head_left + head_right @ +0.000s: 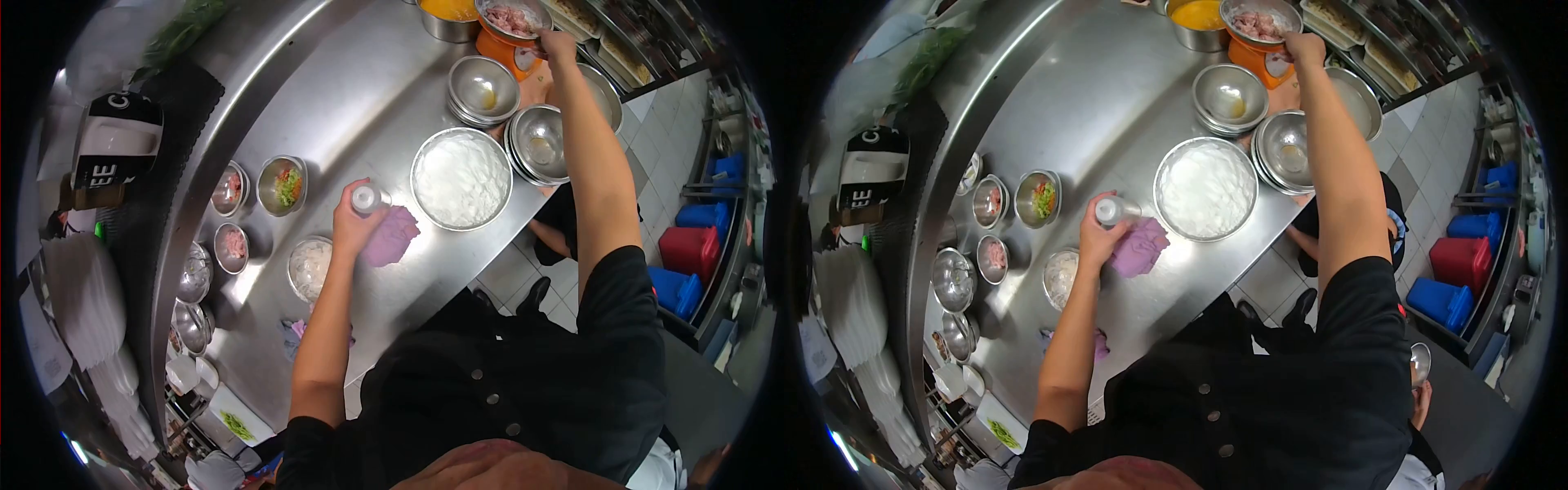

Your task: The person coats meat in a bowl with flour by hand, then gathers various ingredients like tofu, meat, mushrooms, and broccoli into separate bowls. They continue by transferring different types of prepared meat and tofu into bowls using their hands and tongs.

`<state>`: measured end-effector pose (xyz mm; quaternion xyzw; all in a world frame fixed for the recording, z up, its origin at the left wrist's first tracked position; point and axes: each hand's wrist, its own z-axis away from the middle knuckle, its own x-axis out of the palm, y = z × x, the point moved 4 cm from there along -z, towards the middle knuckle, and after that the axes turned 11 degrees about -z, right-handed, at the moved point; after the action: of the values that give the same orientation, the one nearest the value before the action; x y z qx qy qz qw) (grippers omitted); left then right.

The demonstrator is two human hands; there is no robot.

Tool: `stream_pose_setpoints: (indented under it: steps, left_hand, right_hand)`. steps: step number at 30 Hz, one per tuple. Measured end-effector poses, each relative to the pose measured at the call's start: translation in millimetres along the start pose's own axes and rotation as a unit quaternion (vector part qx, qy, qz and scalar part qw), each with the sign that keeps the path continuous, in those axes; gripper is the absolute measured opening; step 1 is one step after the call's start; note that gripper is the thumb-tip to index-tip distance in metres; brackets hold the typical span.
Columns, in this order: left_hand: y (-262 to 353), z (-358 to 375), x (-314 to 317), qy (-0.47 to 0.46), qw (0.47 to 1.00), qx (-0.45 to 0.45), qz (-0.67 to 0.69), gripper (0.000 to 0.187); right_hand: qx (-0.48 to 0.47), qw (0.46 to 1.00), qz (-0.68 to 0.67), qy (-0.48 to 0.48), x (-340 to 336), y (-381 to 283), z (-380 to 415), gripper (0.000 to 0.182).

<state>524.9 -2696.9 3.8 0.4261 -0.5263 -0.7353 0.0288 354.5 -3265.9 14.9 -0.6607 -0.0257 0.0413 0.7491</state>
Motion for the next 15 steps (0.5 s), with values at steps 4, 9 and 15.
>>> stream_pose_setpoints:
  steps: [4, 9, 15]
  left_hand:
    - [-14.0, -17.4, -5.3, 0.081, 0.996, -0.025, 0.028, 0.059]
    - [132.1, -34.2, -79.0, 0.092, 0.94, 0.087, -0.316, 0.054]
    - [205.1, -31.8, -70.8, 0.002, 0.772, 0.228, -0.594, 0.049]
  right_hand:
    - [-0.081, 0.991, 0.104, 0.033, 20.7, 3.0, 9.9, 0.029]
    - [-0.066, 0.998, 0.002, -0.012, 22.0, -33.8, 155.7, 0.023]
    - [-0.096, 0.993, -0.001, -0.065, 28.5, -20.1, 314.7, 0.016]
